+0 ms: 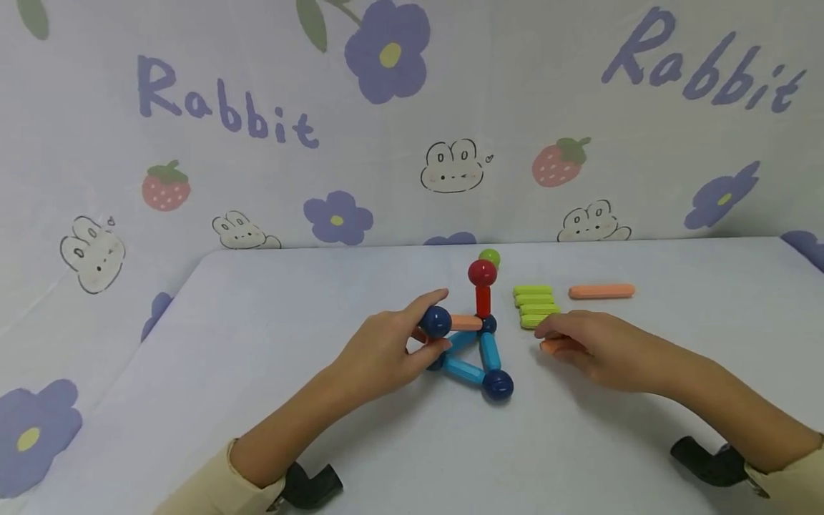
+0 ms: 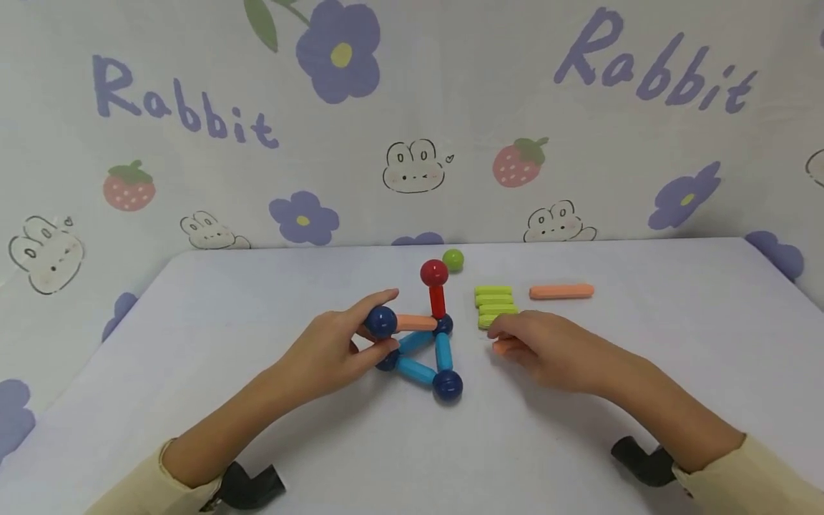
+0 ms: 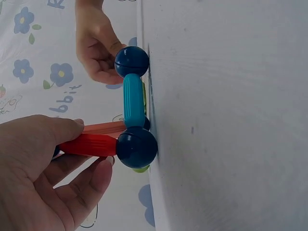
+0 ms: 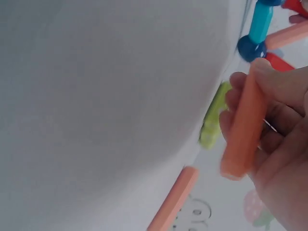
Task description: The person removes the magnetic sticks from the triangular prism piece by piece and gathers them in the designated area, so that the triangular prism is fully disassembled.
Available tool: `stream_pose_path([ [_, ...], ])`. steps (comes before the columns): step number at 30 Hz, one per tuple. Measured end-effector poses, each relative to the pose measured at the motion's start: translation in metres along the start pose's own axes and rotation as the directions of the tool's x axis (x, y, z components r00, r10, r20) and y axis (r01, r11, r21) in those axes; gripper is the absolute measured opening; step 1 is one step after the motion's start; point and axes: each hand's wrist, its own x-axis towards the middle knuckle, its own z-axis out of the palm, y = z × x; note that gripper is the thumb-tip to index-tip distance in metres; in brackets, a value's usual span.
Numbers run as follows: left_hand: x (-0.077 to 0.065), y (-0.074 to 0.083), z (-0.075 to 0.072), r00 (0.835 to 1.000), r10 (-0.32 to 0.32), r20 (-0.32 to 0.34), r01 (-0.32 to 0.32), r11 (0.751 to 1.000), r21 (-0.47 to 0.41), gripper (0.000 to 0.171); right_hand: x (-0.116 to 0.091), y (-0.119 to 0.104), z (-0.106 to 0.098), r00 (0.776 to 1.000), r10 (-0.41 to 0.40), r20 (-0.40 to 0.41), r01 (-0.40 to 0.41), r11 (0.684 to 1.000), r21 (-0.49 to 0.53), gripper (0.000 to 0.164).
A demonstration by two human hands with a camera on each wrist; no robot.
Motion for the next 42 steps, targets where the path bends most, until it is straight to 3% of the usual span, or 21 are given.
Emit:
stream_pose_path([
  [6,-0.001,-0.001,0.0,1.0,-0.01,0.013,0.01,1.0,-0.008,0.06,-0.003,0.02,-0.003,0.999,0.048,-0.016,-0.049,0.994,-0.101,0.019],
  [15,0.0,-0.002,0.001,1.0,-0.003,0.019,0.003,1.0,-0.026,0.045,-0.011,0.049,-0.018,0.987,0.156,-0.03,-0.159,0.982,-0.107,0.013],
  [25,-0.001,-0.004,-0.001,1.0,-0.007,0.017,0.008,1.0,-0.025,0.045,0.006,0.071,-0.023,0.97,0.238,-0.041,-0.241,0.961,-0.133,0.012],
  [31,-0.001,-0.004,0.0,1.0,-0.002,0.018,0.002,1.0,-0.029,0.045,0.018,0.081,-0.024,0.973,0.228,-0.047,-0.232,0.967,-0.108,0.017],
  [42,0.001,-0.003,0.0,1.0,-0.003,0.02,0.004,1.0,-0.03,0.045,0.024,0.08,-0.024,0.97,0.229,-0.085,-0.24,0.959,-0.148,0.022],
])
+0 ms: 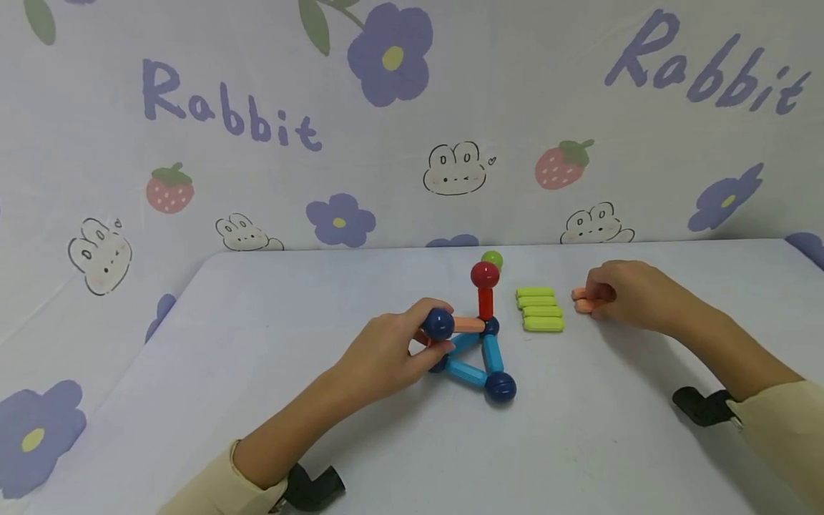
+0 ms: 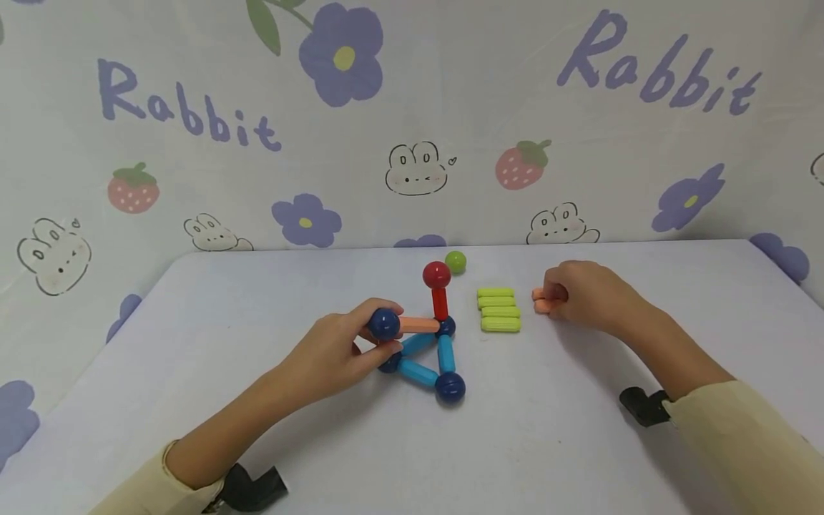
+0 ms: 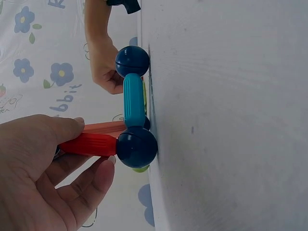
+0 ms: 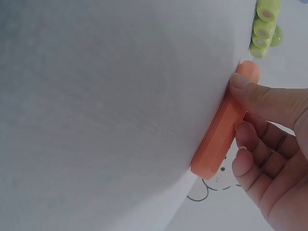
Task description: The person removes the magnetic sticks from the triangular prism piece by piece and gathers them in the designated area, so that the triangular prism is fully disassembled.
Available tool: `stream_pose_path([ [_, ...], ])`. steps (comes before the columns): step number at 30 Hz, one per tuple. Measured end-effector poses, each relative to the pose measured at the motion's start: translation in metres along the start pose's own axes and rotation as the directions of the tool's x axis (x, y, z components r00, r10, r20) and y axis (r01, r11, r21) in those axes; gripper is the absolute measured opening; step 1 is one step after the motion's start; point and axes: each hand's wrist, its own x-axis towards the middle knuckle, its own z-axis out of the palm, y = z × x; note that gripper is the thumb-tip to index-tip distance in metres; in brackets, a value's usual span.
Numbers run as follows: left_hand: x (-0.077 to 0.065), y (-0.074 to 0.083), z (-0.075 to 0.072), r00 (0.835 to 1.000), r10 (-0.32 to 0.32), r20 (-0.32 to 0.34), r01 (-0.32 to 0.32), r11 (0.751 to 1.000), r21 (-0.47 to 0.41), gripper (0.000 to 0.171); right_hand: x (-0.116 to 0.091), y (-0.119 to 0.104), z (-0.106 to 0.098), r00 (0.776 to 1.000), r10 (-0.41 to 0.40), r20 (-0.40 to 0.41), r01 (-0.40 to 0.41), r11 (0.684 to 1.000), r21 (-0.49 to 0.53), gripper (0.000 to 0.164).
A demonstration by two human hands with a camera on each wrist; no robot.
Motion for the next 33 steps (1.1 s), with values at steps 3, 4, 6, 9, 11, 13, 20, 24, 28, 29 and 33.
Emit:
stream_pose_path([
  [3,0.0,0.0,0.0,1.0,-0.002,0.001,0.002,1.0,-0.005,0.045,0.001,-0.001,0.0,1.0,-0.001,-0.007,0.001,1.0,-0.008,0.021],
  [4,0.0,0.0,0.0,1.0,-0.003,0.001,0.003,1.0,-0.008,0.045,0.001,-0.001,0.0,1.0,0.001,-0.008,-0.001,1.0,-0.007,0.02],
  [6,0.0,0.001,0.0,1.0,-0.004,0.002,0.004,1.0,-0.013,0.045,0.001,-0.002,-0.001,1.0,0.005,-0.008,-0.005,1.0,-0.004,0.02],
  [9,0.0,0.001,0.0,1.0,-0.007,0.002,0.007,1.0,-0.016,0.045,0.002,-0.005,-0.002,1.0,0.014,-0.005,-0.014,1.0,0.003,0.02],
  [11,0.0,0.001,0.0,1.0,-0.006,0.002,0.006,1.0,-0.016,0.045,0.003,-0.009,-0.004,1.0,0.004,-0.007,-0.004,1.0,0.025,0.019],
  [13,0.0,0.001,0.0,1.0,-0.006,0.005,0.006,1.0,-0.016,0.045,0.003,-0.015,-0.008,1.0,-0.018,-0.012,0.019,0.997,0.068,0.016],
  [20,-0.002,0.0,-0.001,1.0,-0.007,0.001,0.007,1.0,-0.021,0.045,0.009,-0.069,-0.031,0.985,-0.158,-0.069,0.17,0.956,0.238,0.037],
  [24,-0.002,-0.001,-0.001,1.0,-0.008,0.001,0.008,1.0,-0.02,0.045,0.018,-0.1,-0.036,0.969,-0.237,-0.078,0.249,0.933,0.259,0.048],
  [28,-0.002,-0.001,-0.001,1.0,0.007,-0.001,-0.007,1.0,-0.028,0.045,0.027,-0.12,-0.034,0.943,-0.323,-0.078,0.332,0.914,0.233,0.05],
  [29,-0.002,-0.001,-0.001,1.0,0.011,-0.002,-0.011,1.0,-0.029,0.045,0.029,-0.123,-0.033,0.936,-0.342,-0.08,0.351,0.91,0.219,0.048],
  [33,-0.001,-0.001,0.0,1.0,0.014,-0.005,-0.015,1.0,-0.026,0.044,0.033,-0.13,-0.032,0.923,-0.373,-0.089,0.383,0.91,0.159,0.038],
])
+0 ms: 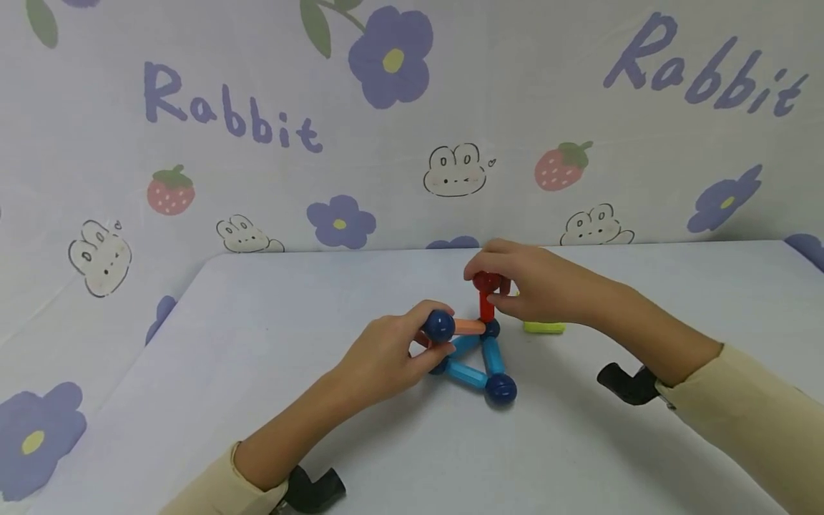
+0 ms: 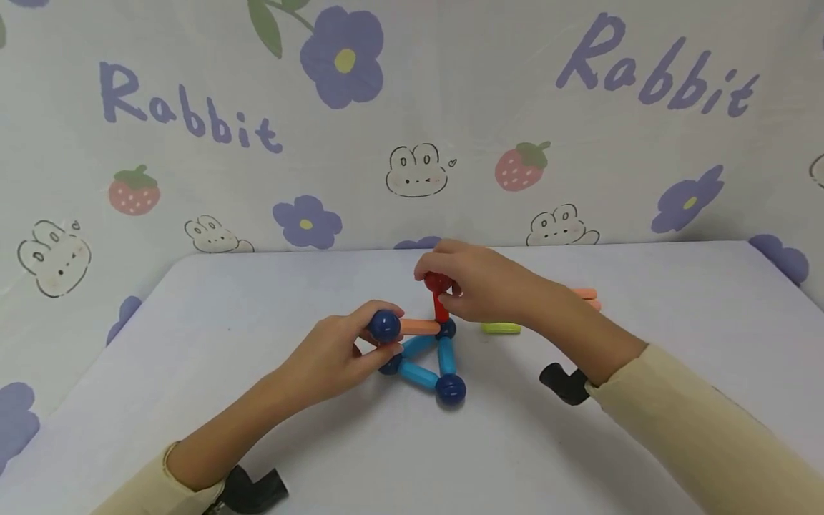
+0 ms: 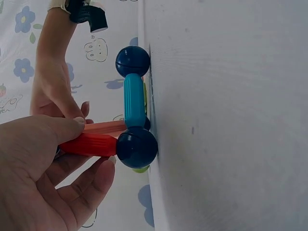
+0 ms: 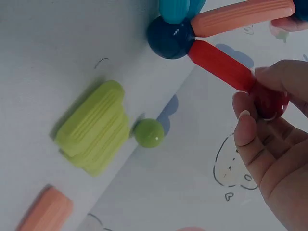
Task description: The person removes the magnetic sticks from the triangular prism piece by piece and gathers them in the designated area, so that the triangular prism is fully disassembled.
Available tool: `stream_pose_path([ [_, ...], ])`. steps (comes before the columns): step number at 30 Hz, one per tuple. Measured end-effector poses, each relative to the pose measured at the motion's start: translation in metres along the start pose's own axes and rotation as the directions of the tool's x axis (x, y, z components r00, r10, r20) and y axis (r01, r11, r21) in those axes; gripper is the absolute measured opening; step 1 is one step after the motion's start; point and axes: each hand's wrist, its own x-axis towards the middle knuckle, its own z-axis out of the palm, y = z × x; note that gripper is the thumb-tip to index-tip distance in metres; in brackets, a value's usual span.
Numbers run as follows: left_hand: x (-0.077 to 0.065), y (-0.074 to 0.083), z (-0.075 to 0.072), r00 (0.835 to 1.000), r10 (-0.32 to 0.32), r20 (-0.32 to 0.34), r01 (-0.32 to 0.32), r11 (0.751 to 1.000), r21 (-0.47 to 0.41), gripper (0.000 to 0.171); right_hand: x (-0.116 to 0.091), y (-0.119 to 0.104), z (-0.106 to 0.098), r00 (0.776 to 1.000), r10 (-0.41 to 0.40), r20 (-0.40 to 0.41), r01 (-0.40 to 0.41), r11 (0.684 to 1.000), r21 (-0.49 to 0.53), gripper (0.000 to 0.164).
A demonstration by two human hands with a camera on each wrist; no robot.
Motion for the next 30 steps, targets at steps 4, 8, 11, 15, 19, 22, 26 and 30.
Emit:
stream_pose_path([
  [4,0.001,0.001,0.0,1.0,0.002,0.0,-0.002,1.0,-0.007,0.043,0.004,-0.003,-0.001,0.999,0.049,0.025,-0.047,0.997,-0.056,0.035],
  [8,0.001,0.001,0.0,1.0,0.005,-0.002,-0.005,1.0,-0.01,0.043,0.007,-0.004,-0.001,0.993,0.097,0.068,-0.09,0.99,-0.106,0.037],
  [11,0.0,0.0,0.0,1.0,0.01,-0.006,-0.01,1.0,-0.006,0.042,0.008,-0.004,0.0,0.99,0.106,0.094,-0.095,0.989,-0.111,0.037],
  [15,0.0,-0.001,0.001,1.0,0.011,-0.01,-0.011,1.0,-0.003,0.042,0.01,-0.005,0.002,0.988,0.086,0.125,-0.074,0.992,-0.103,0.035],
  [19,-0.001,-0.001,0.001,1.0,0.014,-0.011,-0.014,1.0,-0.004,0.042,0.012,-0.006,0.002,0.987,0.079,0.143,-0.065,0.993,-0.094,0.032],
  [22,-0.001,-0.001,0.001,1.0,0.021,-0.013,-0.021,1.0,-0.001,0.042,0.012,-0.005,0.001,0.989,0.077,0.128,-0.068,0.995,-0.078,0.028],
  [26,-0.001,-0.001,0.001,0.999,0.03,-0.016,-0.03,1.0,0.002,0.042,0.014,-0.002,0.0,0.996,0.044,0.072,-0.042,0.999,-0.032,0.022],
  [30,0.0,-0.001,0.001,0.999,0.032,-0.014,-0.032,0.999,-0.008,0.041,0.013,0.005,-0.002,0.996,0.042,0.076,-0.046,0.997,0.057,0.018],
])
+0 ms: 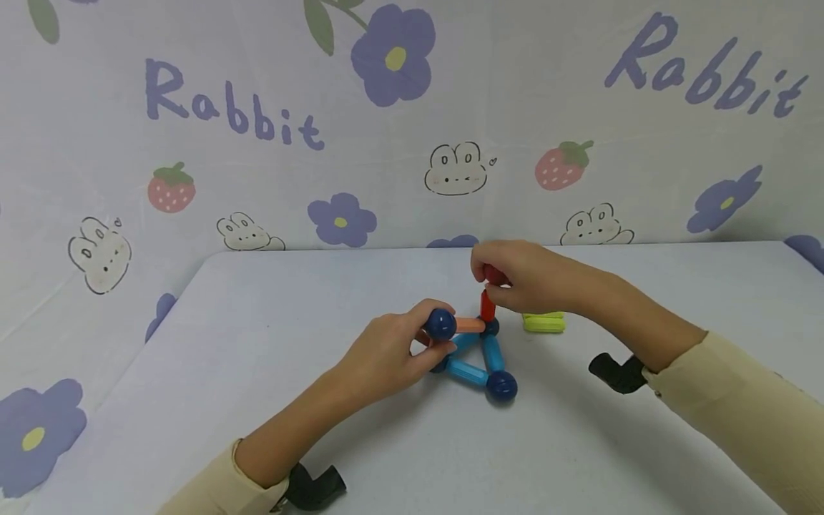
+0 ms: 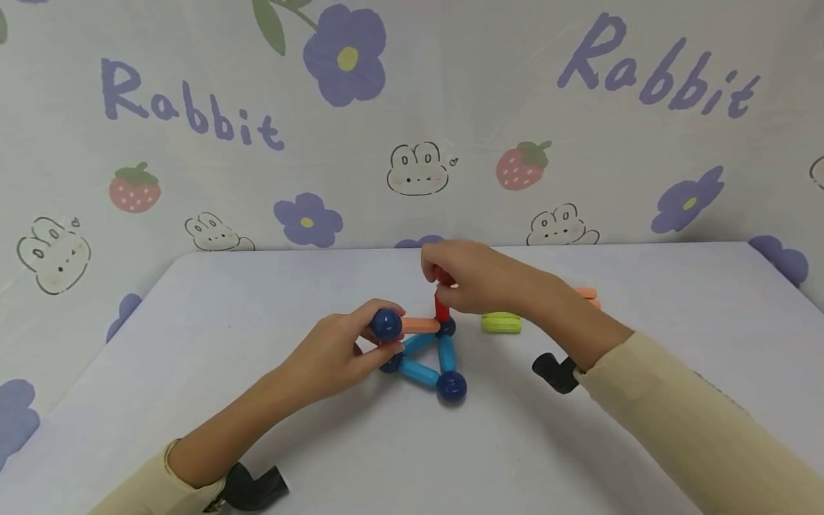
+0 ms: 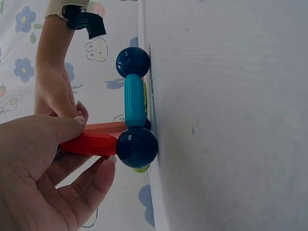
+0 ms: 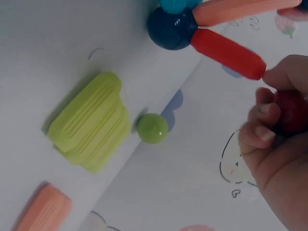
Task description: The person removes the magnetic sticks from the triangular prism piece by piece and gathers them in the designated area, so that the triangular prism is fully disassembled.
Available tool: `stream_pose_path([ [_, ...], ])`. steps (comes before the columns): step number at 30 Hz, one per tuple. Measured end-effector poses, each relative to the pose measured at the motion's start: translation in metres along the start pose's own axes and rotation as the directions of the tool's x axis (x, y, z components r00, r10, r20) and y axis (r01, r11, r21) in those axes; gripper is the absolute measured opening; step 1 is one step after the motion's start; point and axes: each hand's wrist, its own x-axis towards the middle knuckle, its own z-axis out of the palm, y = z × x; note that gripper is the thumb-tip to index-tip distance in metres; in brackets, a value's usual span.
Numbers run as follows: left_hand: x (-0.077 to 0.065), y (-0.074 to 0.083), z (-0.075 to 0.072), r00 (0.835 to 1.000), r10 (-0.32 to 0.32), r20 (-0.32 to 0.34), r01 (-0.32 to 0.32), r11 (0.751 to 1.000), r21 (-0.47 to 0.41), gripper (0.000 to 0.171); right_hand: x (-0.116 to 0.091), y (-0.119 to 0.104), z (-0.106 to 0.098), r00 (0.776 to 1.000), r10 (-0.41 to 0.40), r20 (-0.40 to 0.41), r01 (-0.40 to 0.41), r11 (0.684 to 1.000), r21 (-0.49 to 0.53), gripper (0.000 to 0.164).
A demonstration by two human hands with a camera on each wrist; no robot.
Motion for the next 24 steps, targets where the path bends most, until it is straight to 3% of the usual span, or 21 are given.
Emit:
stream_pose_path([
  [9,0.001,0.001,-0.001,0.999,-0.032,0.019,0.031,0.999,0.016,0.043,-0.002,0.028,-0.008,0.982,0.149,0.118,-0.173,0.958,0.229,0.03],
  [14,0.001,0.003,-0.002,0.998,-0.052,0.033,0.052,0.999,0.007,0.043,0.001,0.05,-0.004,0.978,0.209,0.026,-0.21,0.977,0.035,0.028],
  [16,0.001,0.003,-0.003,0.998,-0.058,0.035,0.057,0.998,0.012,0.043,0.003,0.062,-0.001,0.972,0.236,-0.006,-0.236,0.971,-0.038,0.029],
  [24,0.002,0.001,-0.004,0.998,-0.05,0.031,0.049,0.998,0.033,0.042,0.009,0.099,0.009,0.946,0.324,0.012,-0.324,0.946,-0.009,0.034],
])
